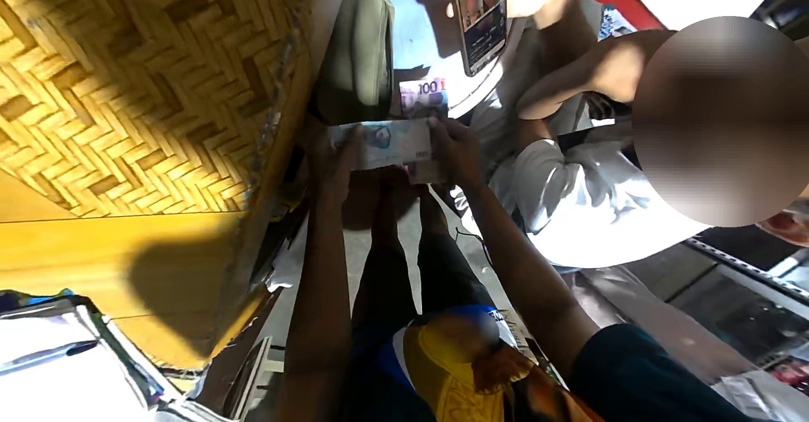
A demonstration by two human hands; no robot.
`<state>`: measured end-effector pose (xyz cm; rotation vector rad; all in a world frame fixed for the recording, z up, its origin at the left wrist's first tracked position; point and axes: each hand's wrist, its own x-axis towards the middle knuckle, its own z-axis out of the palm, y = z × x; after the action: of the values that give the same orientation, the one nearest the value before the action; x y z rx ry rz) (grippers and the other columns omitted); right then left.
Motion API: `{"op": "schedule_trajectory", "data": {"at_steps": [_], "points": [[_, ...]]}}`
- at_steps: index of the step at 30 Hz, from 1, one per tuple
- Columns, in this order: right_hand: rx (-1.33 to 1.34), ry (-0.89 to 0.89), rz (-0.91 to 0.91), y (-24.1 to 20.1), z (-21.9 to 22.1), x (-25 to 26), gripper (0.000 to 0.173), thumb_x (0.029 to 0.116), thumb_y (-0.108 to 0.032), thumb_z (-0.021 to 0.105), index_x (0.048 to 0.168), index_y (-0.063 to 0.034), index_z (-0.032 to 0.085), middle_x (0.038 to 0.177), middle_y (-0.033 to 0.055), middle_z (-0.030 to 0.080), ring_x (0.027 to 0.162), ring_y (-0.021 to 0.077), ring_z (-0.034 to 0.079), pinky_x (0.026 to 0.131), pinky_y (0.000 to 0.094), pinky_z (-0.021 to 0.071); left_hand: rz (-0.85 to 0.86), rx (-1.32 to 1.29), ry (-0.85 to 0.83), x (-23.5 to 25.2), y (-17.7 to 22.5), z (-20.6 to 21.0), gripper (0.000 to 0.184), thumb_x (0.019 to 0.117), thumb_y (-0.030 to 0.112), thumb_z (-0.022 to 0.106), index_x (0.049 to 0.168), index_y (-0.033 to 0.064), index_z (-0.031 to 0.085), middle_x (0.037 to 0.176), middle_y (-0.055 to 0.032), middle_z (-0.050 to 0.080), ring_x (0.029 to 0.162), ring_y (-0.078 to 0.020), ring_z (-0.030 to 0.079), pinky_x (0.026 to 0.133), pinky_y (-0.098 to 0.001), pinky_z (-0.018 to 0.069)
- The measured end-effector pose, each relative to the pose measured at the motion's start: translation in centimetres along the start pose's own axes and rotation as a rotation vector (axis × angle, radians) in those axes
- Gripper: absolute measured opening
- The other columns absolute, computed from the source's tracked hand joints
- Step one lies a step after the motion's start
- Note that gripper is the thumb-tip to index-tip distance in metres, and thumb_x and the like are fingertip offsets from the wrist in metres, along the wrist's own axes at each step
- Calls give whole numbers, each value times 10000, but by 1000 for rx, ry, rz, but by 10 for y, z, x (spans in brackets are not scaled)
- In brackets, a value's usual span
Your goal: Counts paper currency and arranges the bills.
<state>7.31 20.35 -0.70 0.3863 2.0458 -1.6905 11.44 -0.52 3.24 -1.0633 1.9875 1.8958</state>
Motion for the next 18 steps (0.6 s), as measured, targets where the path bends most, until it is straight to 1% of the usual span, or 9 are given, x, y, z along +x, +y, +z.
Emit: {"op": "schedule_trajectory", "data": {"at_steps": [1, 3, 5, 7, 11, 12, 14, 16, 18], "points": [[-28, 33, -43, -2, -1, 1, 223, 996, -208, 670, 989, 5, 735, 866, 25, 691, 700, 29, 618, 667, 235, 553, 27, 81, 32, 0, 2, -4, 293, 1010, 206, 650, 1191, -23, 626, 1026, -19, 709, 928, -31, 680, 881, -270, 581], [-55, 87, -152, -4, -3, 3, 186, 954, -135, 717, 1058, 14, 758, 975, 74, 732, 793, 54, 668, 726, 238, 576, 65, 191, 19, -1, 4, -12, 286, 1013, 192, 644, 1179, -41, 632, 1030, -42, 704, 927, -25, 670, 884, -261, 572], [-113, 114, -294, -9, -5, 6, 175, 938, -104, 727, 1069, 2, 776, 986, 94, 743, 847, 82, 684, 777, 241, 578, 102, 279, -47, -1, 5, -15, 310, 1029, 179, 613, 1234, -53, 613, 1090, -88, 691, 964, -42, 661, 903, -266, 561], [-187, 128, -357, -15, -7, 7, 189, 929, -154, 744, 1054, -22, 794, 951, 92, 743, 849, 109, 674, 794, 275, 558, 110, 333, -65, -2, 5, -13, 326, 1040, 203, 600, 1254, -43, 607, 1100, -111, 688, 971, -65, 667, 903, -283, 561], [-307, 91, -254, -14, -11, -1, 283, 925, -285, 756, 1080, -52, 797, 1016, 109, 758, 923, 178, 702, 858, 398, 557, 88, 316, -60, -9, 7, -8, 367, 1046, 192, 587, 1322, -49, 564, 1186, -151, 672, 1051, -99, 664, 958, -302, 546], [-321, 97, -230, -12, -10, -5, 301, 923, -299, 756, 1082, -46, 794, 1011, 120, 751, 914, 194, 698, 850, 417, 553, 73, 330, -66, -11, 9, -8, 354, 1040, 177, 596, 1308, -54, 574, 1175, -158, 674, 1041, -104, 662, 952, -304, 544], [-350, 147, -258, -5, -9, -12, 301, 913, -288, 767, 1056, -24, 789, 975, 141, 746, 864, 201, 702, 806, 404, 568, 43, 406, -96, -13, 10, -13, 323, 1004, 171, 662, 1240, -48, 630, 1114, -161, 697, 987, -131, 680, 920, -335, 558], [-391, 136, -373, -2, -9, -23, 294, 902, -237, 773, 1082, -4, 780, 993, 158, 753, 868, 210, 723, 798, 386, 592, 21, 472, -103, -13, 7, -18, 347, 946, 147, 738, 1218, -46, 643, 1103, -187, 697, 989, -207, 688, 923, -401, 561], [-444, 32, -511, -8, -5, -30, 337, 866, -209, 800, 1112, 20, 769, 1038, 189, 757, 914, 264, 740, 818, 423, 599, 45, 501, -80, -10, 5, -21, 491, 898, 95, 774, 1317, -65, 575, 1201, -258, 665, 1086, -309, 673, 975, -469, 539]]}}
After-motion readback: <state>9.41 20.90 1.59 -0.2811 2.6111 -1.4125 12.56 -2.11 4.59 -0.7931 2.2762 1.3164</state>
